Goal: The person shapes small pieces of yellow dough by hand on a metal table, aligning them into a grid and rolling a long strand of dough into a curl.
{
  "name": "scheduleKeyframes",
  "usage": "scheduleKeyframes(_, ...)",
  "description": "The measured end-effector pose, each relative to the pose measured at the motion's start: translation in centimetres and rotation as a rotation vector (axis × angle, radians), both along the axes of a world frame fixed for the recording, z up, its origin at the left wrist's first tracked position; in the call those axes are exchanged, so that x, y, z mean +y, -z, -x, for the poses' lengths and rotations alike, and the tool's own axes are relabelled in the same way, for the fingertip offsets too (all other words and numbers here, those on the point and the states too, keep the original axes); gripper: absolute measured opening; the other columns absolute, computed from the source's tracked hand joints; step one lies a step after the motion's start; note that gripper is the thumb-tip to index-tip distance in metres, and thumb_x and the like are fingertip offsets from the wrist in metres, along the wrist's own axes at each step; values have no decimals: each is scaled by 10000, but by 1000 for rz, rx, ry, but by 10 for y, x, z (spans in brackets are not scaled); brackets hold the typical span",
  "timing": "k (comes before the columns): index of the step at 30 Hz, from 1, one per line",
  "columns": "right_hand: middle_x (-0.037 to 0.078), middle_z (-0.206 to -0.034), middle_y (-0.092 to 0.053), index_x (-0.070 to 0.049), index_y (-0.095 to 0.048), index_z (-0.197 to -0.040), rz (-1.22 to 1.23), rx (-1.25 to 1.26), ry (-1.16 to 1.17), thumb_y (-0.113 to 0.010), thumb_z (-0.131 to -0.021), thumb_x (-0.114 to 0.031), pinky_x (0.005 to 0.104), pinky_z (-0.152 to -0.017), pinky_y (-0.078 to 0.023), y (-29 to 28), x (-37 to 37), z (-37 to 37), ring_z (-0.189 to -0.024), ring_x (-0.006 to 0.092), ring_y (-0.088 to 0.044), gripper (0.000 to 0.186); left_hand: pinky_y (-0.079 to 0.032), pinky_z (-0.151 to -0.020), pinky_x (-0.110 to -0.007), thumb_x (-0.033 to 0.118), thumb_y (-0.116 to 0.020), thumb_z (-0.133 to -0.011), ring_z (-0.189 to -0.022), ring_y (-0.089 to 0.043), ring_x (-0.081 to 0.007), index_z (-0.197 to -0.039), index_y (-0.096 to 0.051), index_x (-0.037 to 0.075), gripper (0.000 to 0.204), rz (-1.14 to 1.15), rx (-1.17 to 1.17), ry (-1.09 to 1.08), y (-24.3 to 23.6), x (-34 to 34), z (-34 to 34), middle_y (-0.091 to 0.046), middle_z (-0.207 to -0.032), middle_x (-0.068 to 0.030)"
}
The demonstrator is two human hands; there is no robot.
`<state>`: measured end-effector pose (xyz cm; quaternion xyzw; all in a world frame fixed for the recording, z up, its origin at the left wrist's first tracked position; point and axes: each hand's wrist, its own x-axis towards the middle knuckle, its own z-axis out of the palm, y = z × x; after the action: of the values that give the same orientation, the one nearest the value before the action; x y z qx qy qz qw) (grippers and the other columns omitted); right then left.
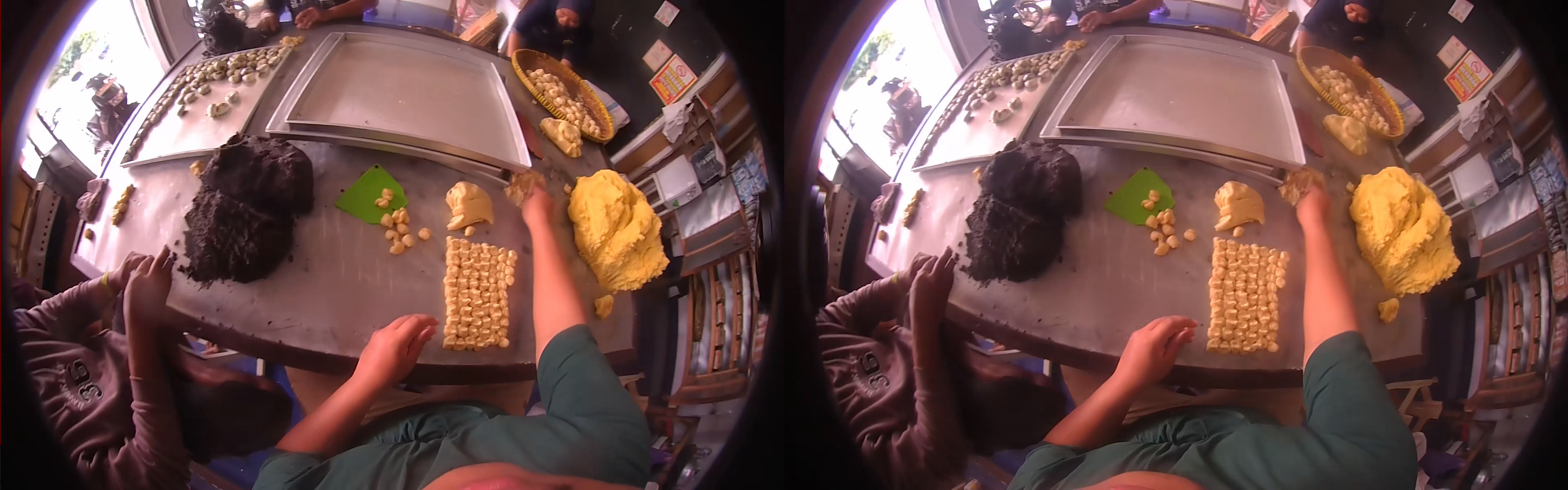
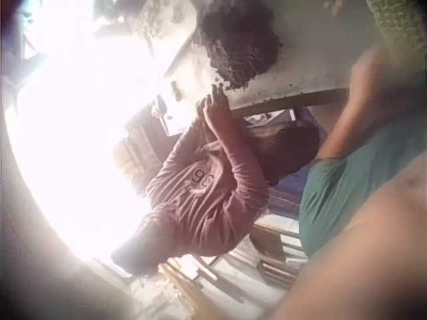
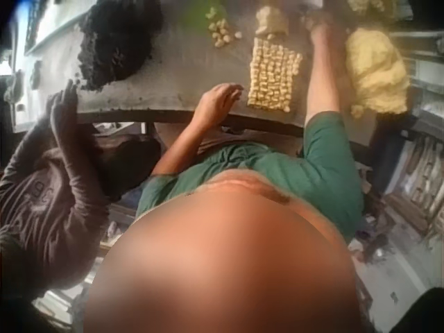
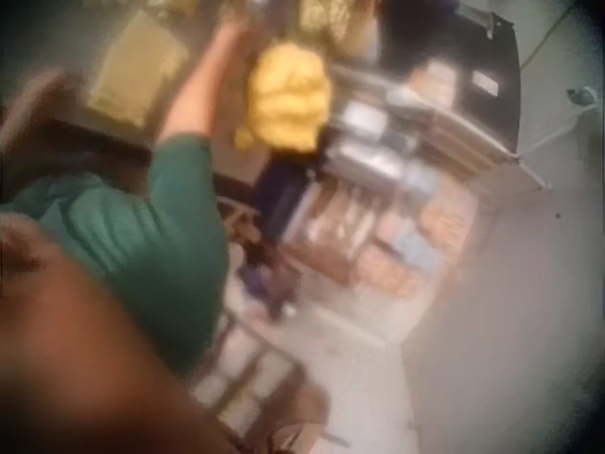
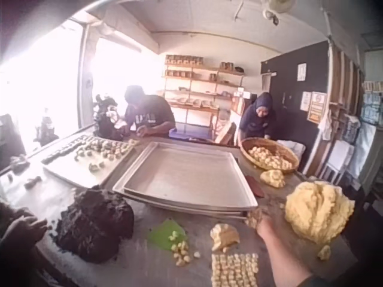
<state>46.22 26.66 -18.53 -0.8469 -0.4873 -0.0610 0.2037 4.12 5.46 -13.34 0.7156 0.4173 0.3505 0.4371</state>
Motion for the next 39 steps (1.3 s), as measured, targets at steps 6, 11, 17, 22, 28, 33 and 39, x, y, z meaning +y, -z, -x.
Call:
scheduleKeyframes(6,257,-996,-713,-75,-734,-1019,274,-179,-199,-616,-913,-116,543,-854,-540,-40,-26,19,-995,459,-683,164,-593,-769,-416,140,-675,-983,-904,-734,-334,-1120,-706,87,149,12,-9,-9,-1,3,3,-741,-1034,-134)
scheduleKeyframes(11,252,-1000,-714,-88,-743,-1092,89,-138,-340,-665,-922,-179,527,-856,-539,-44,-25,-16,-987,456,-681,207,-587,-788,-437,160,-678,-984,-942,-721,-348,-1105,-707,90,142,-17,9,56,-5,0,0,-741,-1042,-126)
scheduleKeyframes(17,257,-1156,-695,-31,-678,-1174,119,52,55,-514,-1034,-263,537,-903,-533,-7,0,27,-1077,471,-654,316,-587,-784,-422,153,-678,-985,-924,-729,-344,-1091,-711,86,130,-14,-1,47,-9,2,-1,-742,-1030,-131)
scheduleKeyframes(22,232,-1149,-701,-51,-689,-1140,105,-109,-184,-489,-1019,-239,531,-897,-538,-20,-46,38,-1059,444,-670,300,-588,-785,-400,136,-666,-991,-905,-745,-313,-1104,-711,75,135,10,39,-5,-1,0,-1,-743,-1019,-148)
scheduleKeyframes(28,204,-1087,-722,-105,-700,-1170,-64,24,-354,-563,-972,-174,504,-873,-553,-24,-24,-3,-1023,415,-688,251,-585,-789,-408,175,-642,-1013,-936,-737,-330,-1129,-700,85,158,-32,84,30,-6,-2,-5,-737,-1060,-145)
scheduleKeyframes(33,191,-1155,-722,-94,-693,-1230,-269,-66,-160,-571,-976,-136,498,-872,-556,24,-25,6,-1020,397,-700,285,-588,-795,-346,71,-656,-987,-898,-764,-242,-1103,-692,65,121,0,88,-49,3,1,-17,-748,-1014,-134)
scheduleKeyframes(39,233,-1206,-691,-63,-698,-1191,300,71,-420,-502,-1012,-222,517,-873,-551,-24,-33,21,-1052,427,-685,309,-588,-798,-356,28,-638,-978,-903,-761,-247,-1097,-680,64,131,-37,184,-151,-1,-9,-8,-741,-1016,-131)
